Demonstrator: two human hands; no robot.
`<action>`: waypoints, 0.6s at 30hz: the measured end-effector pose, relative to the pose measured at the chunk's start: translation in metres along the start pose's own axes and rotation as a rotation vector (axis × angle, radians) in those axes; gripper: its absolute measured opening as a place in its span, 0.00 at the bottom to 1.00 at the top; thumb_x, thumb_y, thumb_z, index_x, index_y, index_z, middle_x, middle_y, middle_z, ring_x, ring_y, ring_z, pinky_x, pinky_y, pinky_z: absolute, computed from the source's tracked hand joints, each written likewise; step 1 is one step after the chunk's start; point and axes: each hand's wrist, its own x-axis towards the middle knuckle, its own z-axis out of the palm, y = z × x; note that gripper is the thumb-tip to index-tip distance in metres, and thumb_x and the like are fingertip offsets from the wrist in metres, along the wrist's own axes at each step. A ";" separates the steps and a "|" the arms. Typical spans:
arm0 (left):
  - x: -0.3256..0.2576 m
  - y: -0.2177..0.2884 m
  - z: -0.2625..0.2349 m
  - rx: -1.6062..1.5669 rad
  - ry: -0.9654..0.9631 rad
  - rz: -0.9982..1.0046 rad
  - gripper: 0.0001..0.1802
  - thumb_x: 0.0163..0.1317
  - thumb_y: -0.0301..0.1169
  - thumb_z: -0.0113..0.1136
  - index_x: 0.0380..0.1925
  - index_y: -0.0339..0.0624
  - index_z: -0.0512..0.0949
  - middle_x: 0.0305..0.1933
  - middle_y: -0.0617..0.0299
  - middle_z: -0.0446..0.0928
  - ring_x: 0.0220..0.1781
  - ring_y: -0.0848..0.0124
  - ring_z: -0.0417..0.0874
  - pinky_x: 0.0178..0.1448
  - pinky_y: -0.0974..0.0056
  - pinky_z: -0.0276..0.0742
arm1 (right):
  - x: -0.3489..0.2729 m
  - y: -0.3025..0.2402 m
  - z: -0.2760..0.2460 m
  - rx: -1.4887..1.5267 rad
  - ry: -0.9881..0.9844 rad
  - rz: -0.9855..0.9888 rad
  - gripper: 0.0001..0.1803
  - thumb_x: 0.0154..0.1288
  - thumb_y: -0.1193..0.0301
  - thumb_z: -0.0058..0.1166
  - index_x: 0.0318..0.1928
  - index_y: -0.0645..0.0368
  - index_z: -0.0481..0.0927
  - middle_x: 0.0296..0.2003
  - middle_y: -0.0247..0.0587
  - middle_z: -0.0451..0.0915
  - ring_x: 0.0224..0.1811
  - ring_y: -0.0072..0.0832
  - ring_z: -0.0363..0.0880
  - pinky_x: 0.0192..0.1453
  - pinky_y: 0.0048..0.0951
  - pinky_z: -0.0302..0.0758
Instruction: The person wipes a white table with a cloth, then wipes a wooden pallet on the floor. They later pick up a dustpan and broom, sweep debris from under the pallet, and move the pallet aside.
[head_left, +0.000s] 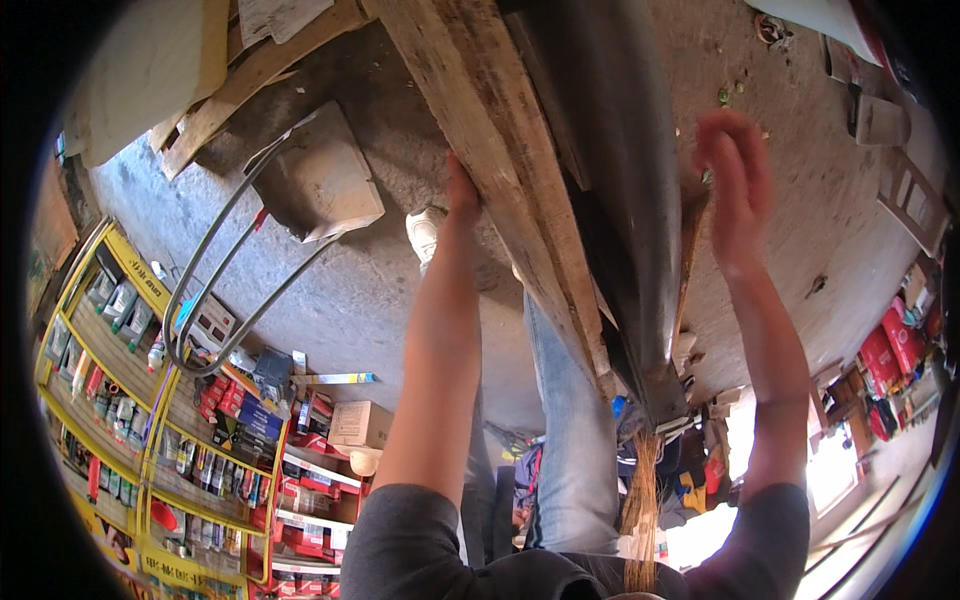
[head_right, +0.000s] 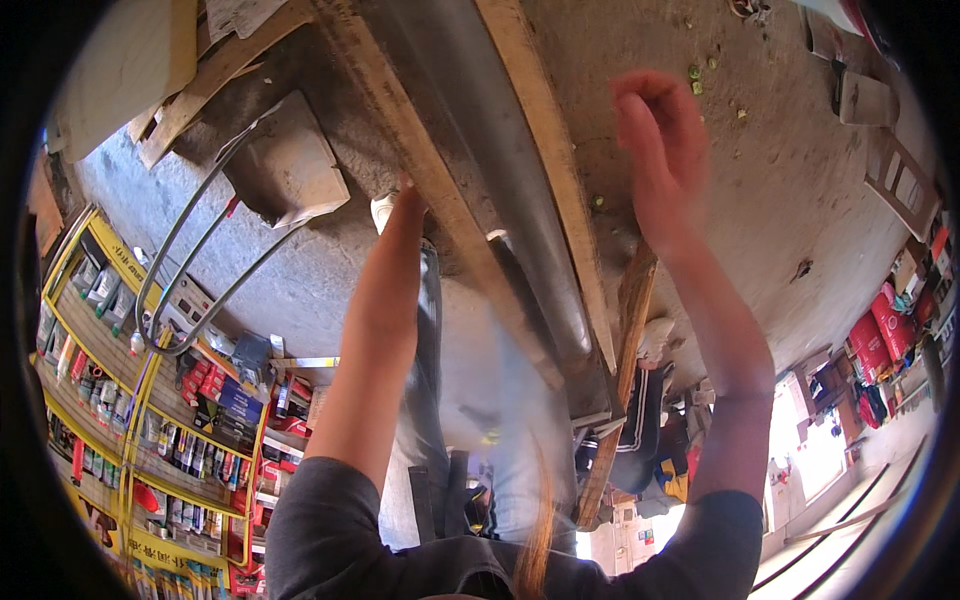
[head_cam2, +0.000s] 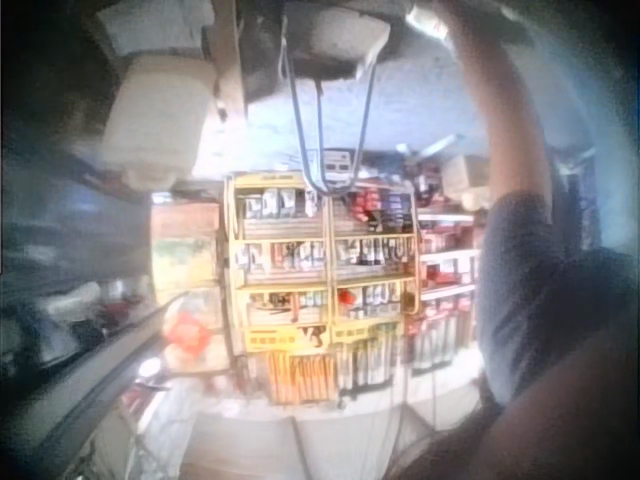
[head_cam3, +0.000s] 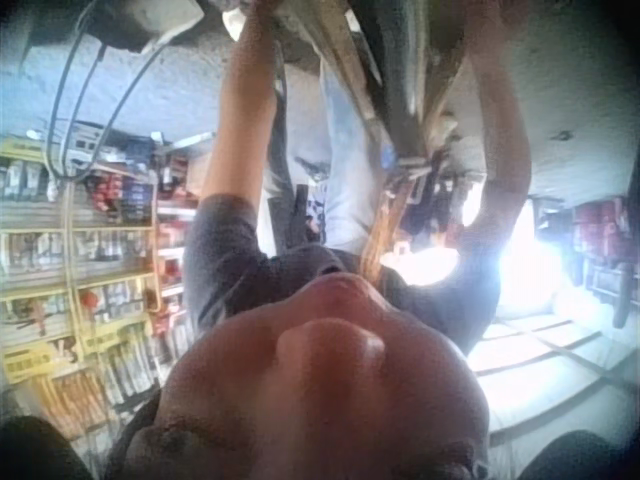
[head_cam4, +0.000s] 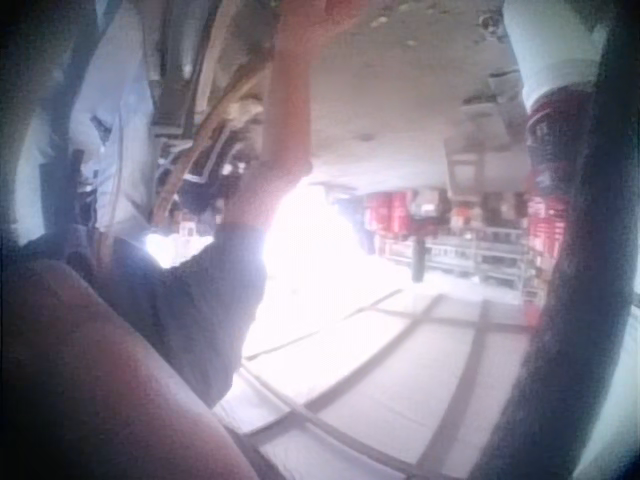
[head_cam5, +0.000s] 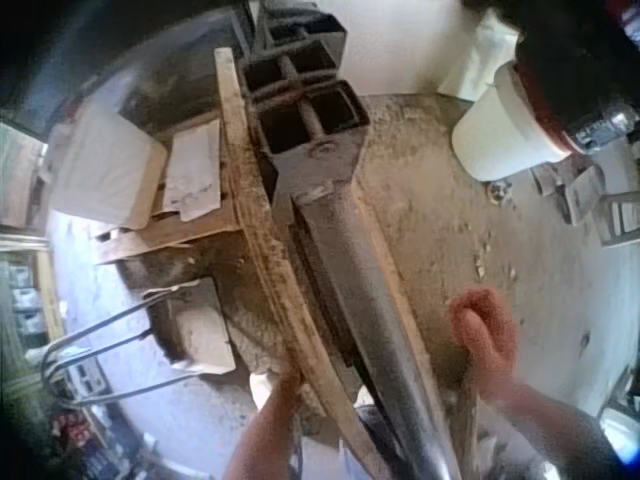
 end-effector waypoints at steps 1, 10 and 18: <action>-0.001 0.001 0.004 0.010 0.033 -0.002 0.41 0.66 0.62 0.32 0.61 0.36 0.66 0.59 0.54 0.72 0.58 0.61 0.73 0.62 0.61 0.67 | -0.005 -0.030 0.000 -0.012 -0.107 -0.082 0.17 0.67 0.61 0.49 0.48 0.60 0.72 0.42 0.31 0.74 0.42 0.18 0.72 0.49 0.24 0.69; -0.018 0.012 0.038 0.419 0.040 -0.085 0.27 0.66 0.50 0.44 0.59 0.47 0.69 0.44 0.61 0.77 0.41 0.70 0.77 0.42 0.60 0.73 | -0.013 -0.094 0.045 -0.158 -0.408 0.267 0.20 0.60 0.66 0.58 0.44 0.68 0.68 0.22 0.48 0.75 0.23 0.35 0.79 0.29 0.34 0.72; -0.119 0.078 0.013 0.884 0.082 0.545 0.17 0.50 0.33 0.60 0.41 0.37 0.77 0.37 0.47 0.77 0.41 0.47 0.77 0.48 0.49 0.73 | -0.017 -0.080 0.066 -0.195 -0.386 0.234 0.14 0.64 0.67 0.53 0.36 0.64 0.65 0.17 0.40 0.73 0.17 0.24 0.73 0.22 0.29 0.69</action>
